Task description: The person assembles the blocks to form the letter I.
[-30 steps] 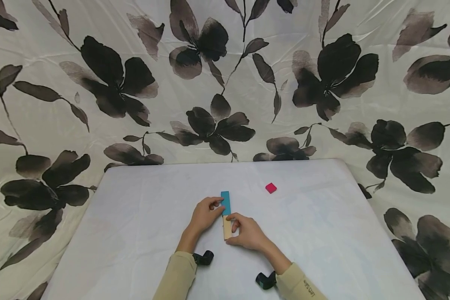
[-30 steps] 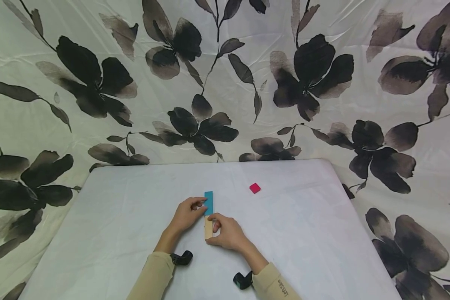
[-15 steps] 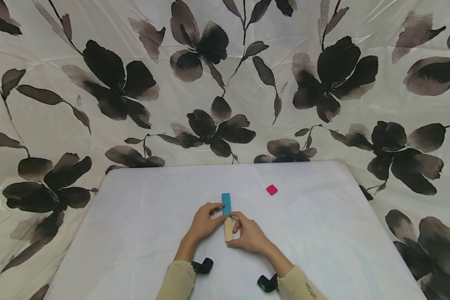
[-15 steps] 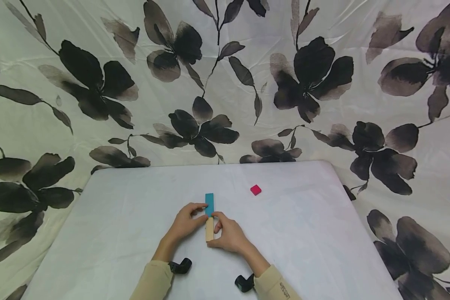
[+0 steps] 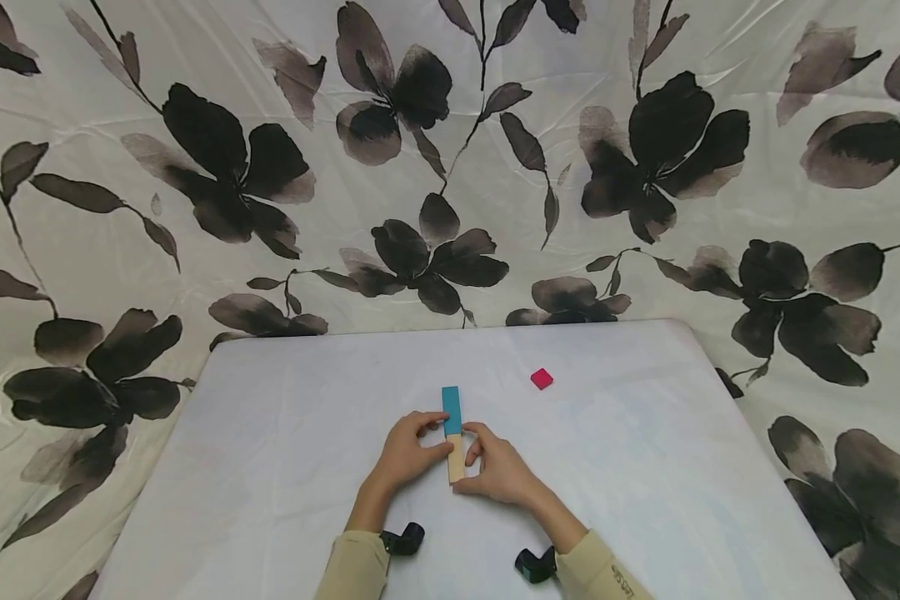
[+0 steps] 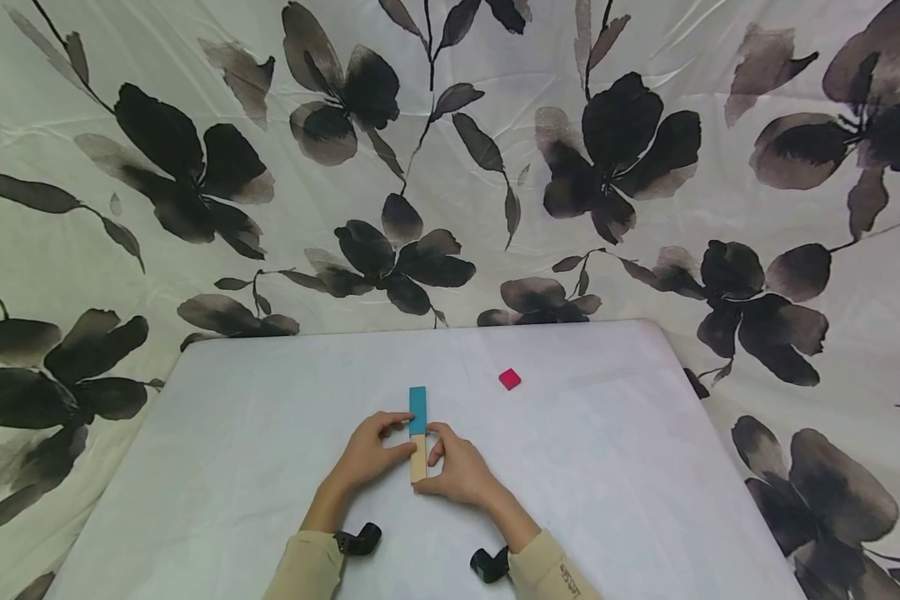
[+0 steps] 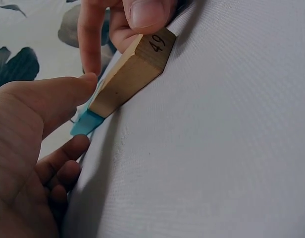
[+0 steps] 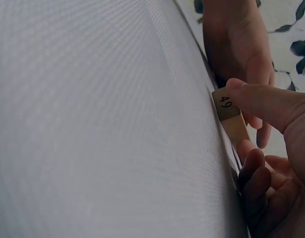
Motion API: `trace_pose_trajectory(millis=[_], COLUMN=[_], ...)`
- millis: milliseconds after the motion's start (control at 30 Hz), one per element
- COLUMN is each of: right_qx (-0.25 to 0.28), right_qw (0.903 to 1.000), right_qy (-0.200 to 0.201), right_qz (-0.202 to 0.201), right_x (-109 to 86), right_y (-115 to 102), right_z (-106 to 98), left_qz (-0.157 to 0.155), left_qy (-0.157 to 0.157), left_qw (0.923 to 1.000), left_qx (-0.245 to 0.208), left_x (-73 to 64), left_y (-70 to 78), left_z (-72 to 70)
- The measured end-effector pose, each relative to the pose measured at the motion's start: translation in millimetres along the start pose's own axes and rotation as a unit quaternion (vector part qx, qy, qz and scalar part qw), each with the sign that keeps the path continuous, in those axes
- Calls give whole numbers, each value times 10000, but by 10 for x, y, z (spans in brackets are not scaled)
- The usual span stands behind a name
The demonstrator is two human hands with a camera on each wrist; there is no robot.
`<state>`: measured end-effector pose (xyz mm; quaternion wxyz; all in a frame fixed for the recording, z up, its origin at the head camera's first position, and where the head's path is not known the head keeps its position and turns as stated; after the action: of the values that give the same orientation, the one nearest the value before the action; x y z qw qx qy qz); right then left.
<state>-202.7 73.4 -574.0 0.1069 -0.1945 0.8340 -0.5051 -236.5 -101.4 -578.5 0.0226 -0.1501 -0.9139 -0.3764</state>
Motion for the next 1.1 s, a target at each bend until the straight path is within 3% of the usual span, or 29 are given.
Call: trace_pose_trajectory(millis=[633,1100], right_qx=[510,534], right_qw=[9986,9969], right_qy=[90,573], right_qz=[-45,-38], right_x=[-22,13], right_y=[-2,39], right_z=[-22,-125], left_qz=[110,140], left_qy=[99,184], left_qw=[9994,9992], left_qx=[321,338], left_x=[-42,-47], left_y=[0,9], left_z=[20,20])
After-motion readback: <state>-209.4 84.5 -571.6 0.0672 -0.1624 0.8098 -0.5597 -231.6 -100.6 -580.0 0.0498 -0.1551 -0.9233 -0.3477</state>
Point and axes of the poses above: each hand's wrist, its own x-axis towards the middle knuckle, its own z-axis out of the palm, y = z × x, the point moved 5 cm from there along x, towards the middle knuckle, and after that the axes turned 7 degrees about x, right-handed, at the moved point
